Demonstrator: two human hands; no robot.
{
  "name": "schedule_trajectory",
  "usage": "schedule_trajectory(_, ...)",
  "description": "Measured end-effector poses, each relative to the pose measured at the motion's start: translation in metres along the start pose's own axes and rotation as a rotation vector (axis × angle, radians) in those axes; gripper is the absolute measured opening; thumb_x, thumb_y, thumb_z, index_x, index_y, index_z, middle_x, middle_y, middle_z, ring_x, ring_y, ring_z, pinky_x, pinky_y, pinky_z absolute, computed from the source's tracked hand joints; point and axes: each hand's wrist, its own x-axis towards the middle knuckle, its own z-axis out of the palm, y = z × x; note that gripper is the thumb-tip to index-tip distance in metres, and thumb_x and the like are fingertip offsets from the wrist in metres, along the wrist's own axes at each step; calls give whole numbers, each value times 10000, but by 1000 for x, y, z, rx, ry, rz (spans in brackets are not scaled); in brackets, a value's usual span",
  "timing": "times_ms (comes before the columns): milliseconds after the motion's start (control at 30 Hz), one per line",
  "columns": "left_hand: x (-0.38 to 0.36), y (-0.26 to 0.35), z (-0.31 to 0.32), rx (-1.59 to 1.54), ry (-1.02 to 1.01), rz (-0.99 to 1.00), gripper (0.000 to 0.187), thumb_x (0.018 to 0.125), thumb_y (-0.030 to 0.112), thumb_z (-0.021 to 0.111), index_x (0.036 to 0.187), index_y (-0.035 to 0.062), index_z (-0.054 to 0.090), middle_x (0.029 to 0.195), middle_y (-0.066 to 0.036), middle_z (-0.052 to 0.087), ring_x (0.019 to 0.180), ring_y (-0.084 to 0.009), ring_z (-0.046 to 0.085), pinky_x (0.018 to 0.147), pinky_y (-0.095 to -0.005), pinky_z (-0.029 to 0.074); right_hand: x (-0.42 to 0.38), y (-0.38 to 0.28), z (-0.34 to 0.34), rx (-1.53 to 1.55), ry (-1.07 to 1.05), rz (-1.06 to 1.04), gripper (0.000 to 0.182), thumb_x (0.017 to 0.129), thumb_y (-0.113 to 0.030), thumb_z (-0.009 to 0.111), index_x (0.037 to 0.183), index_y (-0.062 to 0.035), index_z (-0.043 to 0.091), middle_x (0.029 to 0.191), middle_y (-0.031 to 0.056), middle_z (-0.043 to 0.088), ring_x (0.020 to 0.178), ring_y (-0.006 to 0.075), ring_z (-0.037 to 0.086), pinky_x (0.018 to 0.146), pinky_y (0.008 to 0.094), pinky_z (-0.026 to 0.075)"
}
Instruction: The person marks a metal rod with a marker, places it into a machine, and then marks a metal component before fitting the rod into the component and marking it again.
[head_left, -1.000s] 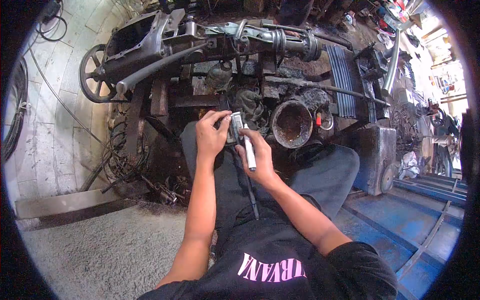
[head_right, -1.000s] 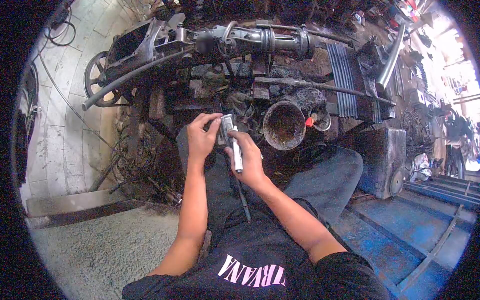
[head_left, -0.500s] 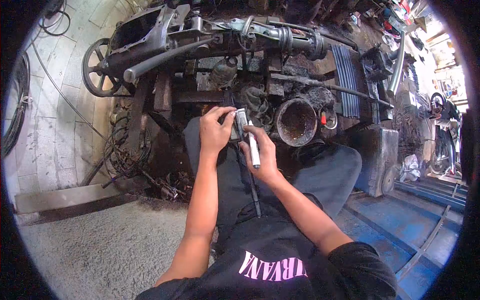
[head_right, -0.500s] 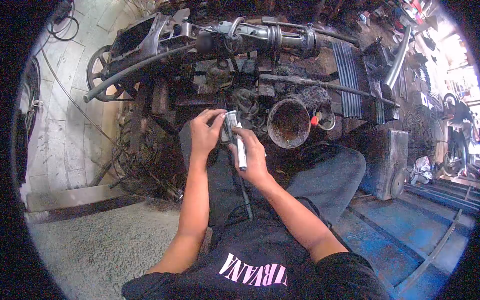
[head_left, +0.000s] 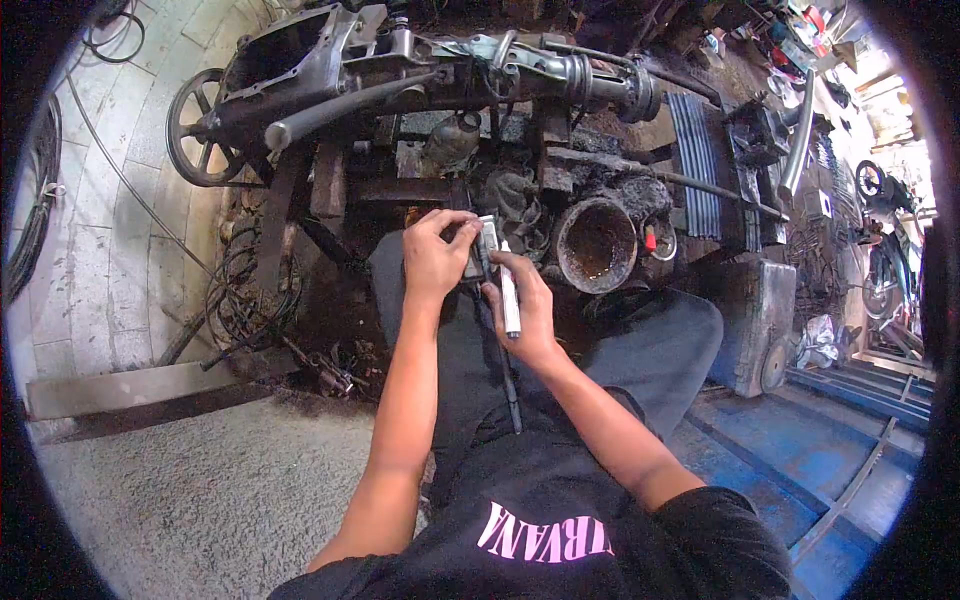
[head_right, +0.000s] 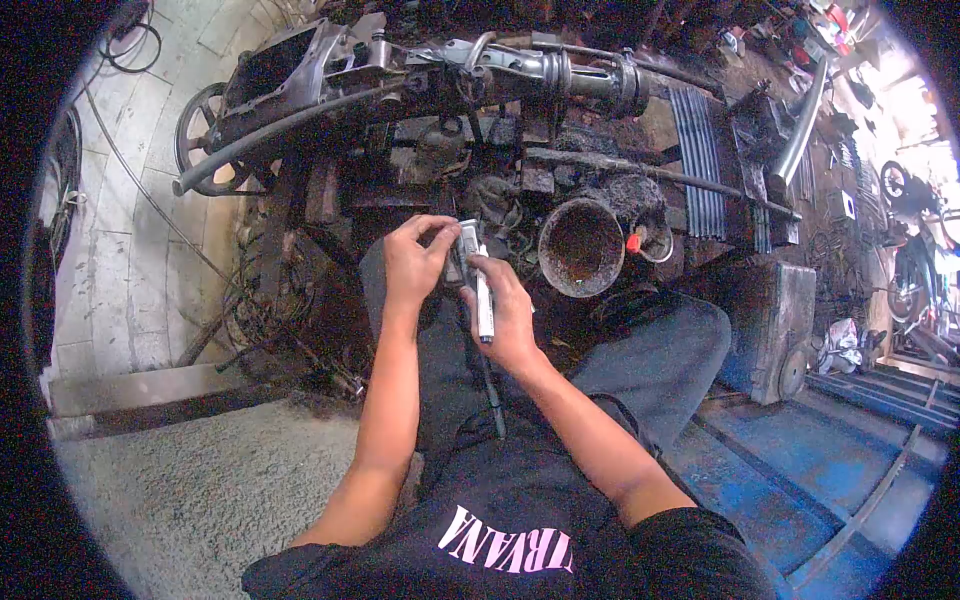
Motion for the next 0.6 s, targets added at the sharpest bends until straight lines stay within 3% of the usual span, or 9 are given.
schedule_trajectory(333, 3, -7, 3, -60, -44, -92, 143, 852, 97, 758, 945, -10, 770, 915, -127, 770, 850, -176, 726, 796, -319, 543, -2, -1, 4, 35, 41, -25, 471, 838, 45, 683, 1286, -49, 569, 1144, 217, 640, 1009, 416, 647, 894, 409, 517)
schedule_trajectory(433, 6, 5, -3, -11, -55, -70, 153, 818, 123, 770, 916, 5, 778, 880, -172, 755, 812, -274, 744, 744, -356, 549, -3, 3, 5, 22, 39, -20, 469, 845, 32, 690, 1290, -57, 571, 1153, 215, 637, 1015, 412, 647, 890, 410, 517)
schedule_trajectory(600, 10, -3, -3, 13, -72, 23, 192, 826, 147, 770, 944, -4, 780, 884, -189, 751, 817, -287, 746, 737, -349, 549, -5, 6, 7, 1, 77, -70, 442, 851, 16, 699, 1272, -40, 576, 1165, 223, 642, 1055, 428, 650, 902, 430, 525)
